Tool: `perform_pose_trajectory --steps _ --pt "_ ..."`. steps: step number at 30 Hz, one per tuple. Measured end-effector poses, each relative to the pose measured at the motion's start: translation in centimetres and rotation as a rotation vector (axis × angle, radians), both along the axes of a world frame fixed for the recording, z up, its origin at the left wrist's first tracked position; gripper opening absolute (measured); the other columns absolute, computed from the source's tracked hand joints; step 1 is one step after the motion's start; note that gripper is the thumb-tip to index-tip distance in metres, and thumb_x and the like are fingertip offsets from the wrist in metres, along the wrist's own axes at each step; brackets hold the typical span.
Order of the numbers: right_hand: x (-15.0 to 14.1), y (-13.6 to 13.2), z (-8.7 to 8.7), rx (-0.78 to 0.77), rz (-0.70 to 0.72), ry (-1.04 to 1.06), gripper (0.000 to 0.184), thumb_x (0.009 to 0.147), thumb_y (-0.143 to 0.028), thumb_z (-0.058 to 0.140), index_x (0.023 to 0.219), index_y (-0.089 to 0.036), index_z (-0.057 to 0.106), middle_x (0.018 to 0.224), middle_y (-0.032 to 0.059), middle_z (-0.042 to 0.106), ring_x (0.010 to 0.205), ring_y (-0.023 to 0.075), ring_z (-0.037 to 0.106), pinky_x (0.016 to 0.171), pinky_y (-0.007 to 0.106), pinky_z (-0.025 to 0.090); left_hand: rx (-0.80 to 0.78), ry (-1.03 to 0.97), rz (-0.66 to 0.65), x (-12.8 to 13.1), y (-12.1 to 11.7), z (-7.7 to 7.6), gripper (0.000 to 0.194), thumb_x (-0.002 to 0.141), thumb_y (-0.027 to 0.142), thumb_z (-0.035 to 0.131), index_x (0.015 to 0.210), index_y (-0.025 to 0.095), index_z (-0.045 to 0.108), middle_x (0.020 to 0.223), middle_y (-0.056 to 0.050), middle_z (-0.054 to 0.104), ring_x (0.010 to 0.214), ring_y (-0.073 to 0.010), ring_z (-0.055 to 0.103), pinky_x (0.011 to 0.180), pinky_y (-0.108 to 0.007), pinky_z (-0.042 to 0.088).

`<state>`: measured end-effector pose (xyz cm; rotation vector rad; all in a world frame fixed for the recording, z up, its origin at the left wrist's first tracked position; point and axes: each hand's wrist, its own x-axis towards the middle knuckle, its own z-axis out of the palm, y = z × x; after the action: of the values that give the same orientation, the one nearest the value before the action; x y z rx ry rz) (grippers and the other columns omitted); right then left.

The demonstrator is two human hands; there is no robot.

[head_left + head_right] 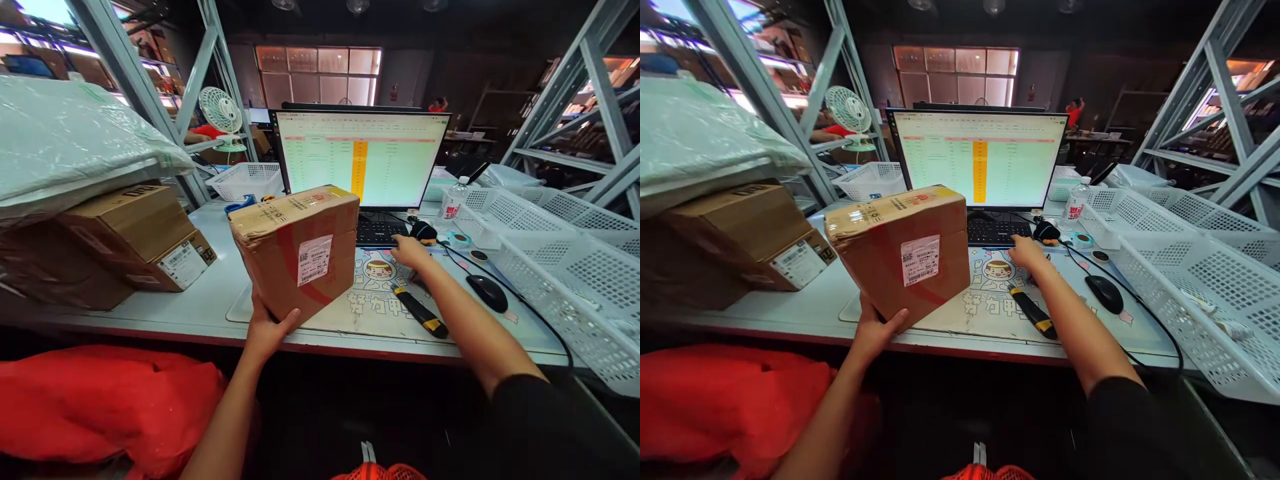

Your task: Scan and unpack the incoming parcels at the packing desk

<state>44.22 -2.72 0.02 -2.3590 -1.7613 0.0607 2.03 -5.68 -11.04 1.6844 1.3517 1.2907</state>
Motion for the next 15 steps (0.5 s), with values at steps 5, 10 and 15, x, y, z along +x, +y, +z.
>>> perform_pose_trajectory --steps 5,10,15 --pt "-0.7 4.6 -1.7 -0.091 -0.043 0.023 0.051 0.100 -0.021 0.055 0.149 -0.007 0.058 0.142 0.0254 0.066 0.127 0.0343 0.065 0.106 0.046 0.050 -0.017 0.003 -0.018 -0.3 0.2 -0.3 0.111 0.076 0.053 0.087 0.163 0.026 0.026 0.149 -0.014 0.060 0.131 -0.0327 0.065 0.112 -0.053 0.055" --pt "-0.6 6.2 -2.7 -0.145 -0.094 0.008 0.046 0.099 -0.026 0.056 0.140 -0.007 0.066 0.140 0.0259 0.067 0.128 0.0349 0.066 0.106 0.045 0.051 -0.005 0.010 -0.001 -0.3 0.2 -0.4 0.111 0.077 0.056 0.086 0.165 0.024 0.027 0.152 -0.015 0.059 0.134 -0.0334 0.063 0.109 -0.050 0.056" --pt "-0.8 7.4 -2.4 -0.194 -0.079 0.001 0.057 0.104 -0.037 0.055 0.157 -0.016 0.053 0.150 0.0196 0.062 0.136 0.0315 0.062 0.112 0.049 0.050 -0.052 0.031 -0.011 -0.3 0.1 -0.1 0.110 0.076 0.056 0.085 0.163 0.024 0.026 0.148 -0.015 0.062 0.132 -0.0333 0.064 0.107 -0.049 0.057"
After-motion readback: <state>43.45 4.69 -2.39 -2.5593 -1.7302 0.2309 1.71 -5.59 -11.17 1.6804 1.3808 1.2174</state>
